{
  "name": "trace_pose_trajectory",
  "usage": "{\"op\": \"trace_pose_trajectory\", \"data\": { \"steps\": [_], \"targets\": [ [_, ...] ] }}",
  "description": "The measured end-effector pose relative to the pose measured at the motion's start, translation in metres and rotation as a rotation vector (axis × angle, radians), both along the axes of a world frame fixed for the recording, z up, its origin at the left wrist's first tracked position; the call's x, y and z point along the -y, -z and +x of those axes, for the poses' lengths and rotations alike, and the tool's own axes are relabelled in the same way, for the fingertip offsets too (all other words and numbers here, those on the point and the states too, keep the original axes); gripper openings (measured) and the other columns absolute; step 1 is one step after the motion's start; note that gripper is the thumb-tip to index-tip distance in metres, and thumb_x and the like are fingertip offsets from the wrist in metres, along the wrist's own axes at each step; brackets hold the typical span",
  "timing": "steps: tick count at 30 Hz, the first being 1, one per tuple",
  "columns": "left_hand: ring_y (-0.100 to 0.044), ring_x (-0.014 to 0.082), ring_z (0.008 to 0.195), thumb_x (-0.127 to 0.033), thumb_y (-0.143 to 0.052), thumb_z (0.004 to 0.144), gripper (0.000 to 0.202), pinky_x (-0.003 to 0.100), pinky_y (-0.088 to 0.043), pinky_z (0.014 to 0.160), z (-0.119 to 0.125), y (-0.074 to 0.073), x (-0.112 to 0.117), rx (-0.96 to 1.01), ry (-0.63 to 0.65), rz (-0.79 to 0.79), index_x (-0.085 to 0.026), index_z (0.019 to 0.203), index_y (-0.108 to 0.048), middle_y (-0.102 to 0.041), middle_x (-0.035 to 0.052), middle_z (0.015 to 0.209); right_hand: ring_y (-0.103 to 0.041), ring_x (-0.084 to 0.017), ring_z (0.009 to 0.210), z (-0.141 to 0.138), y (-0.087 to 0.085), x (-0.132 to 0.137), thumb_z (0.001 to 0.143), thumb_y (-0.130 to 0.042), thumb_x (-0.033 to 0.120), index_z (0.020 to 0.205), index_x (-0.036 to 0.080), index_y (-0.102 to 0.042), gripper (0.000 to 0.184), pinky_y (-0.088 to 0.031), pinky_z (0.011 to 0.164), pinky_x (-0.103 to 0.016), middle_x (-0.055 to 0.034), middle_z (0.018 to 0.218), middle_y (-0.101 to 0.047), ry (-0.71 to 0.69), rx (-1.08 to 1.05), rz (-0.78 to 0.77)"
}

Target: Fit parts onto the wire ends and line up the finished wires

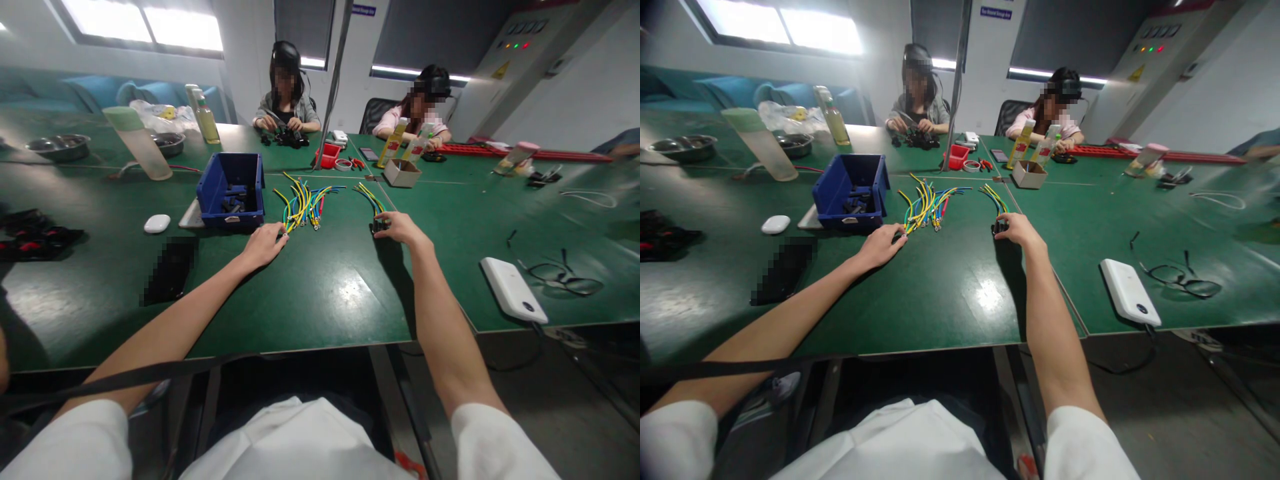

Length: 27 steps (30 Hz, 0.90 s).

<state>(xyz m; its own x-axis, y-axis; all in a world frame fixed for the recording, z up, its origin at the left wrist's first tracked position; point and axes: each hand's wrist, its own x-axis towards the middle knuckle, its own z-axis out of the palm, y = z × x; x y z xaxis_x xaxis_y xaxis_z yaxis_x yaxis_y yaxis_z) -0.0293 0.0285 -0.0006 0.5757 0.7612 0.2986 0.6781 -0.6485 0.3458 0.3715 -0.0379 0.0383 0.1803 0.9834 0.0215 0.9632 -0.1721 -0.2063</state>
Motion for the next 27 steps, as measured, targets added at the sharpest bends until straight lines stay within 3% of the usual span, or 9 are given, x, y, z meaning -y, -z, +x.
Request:
{"op": "trace_pose_trajectory", "data": {
  "steps": [7,17,27],
  "targets": [
    [-0.062,0.0249,0.102,-0.036,-0.044,0.093,0.021,0.037,-0.047,0.090,0.000,-0.001,0.001,-0.021,-0.007,0.005,-0.022,0.101,-0.057,-0.067,0.0087,0.107,-0.067,-0.022,0.097,0.019,0.003,0.003,0.065,-0.080,0.019,0.122,0.014,-0.065,0.059,-0.052,0.086,-0.029,-0.0101,0.111,-0.070,0.047,-0.020,-0.021],
    [-0.062,0.0250,0.100,-0.036,-0.044,0.093,0.021,0.038,-0.047,0.089,0.000,0.002,-0.001,-0.008,0.015,0.030,-0.021,0.099,-0.057,-0.067,0.0092,0.104,-0.068,-0.025,0.097,0.016,0.006,0.002,0.069,-0.078,0.027,0.113,0.012,-0.069,0.047,-0.052,0.087,-0.032,-0.0118,0.111,-0.071,0.042,-0.063,0.000],
    [-0.062,0.0254,0.099,-0.036,-0.045,0.093,0.020,0.038,-0.047,0.087,0.000,0.001,-0.001,-0.009,0.007,0.024,-0.021,0.099,-0.057,-0.067,0.0094,0.103,-0.069,-0.024,0.092,0.015,0.011,0.000,0.072,-0.070,0.018,0.109,0.013,-0.072,0.037,-0.051,0.083,-0.031,-0.0105,0.105,-0.073,0.015,-0.078,0.051]
  ]
}}
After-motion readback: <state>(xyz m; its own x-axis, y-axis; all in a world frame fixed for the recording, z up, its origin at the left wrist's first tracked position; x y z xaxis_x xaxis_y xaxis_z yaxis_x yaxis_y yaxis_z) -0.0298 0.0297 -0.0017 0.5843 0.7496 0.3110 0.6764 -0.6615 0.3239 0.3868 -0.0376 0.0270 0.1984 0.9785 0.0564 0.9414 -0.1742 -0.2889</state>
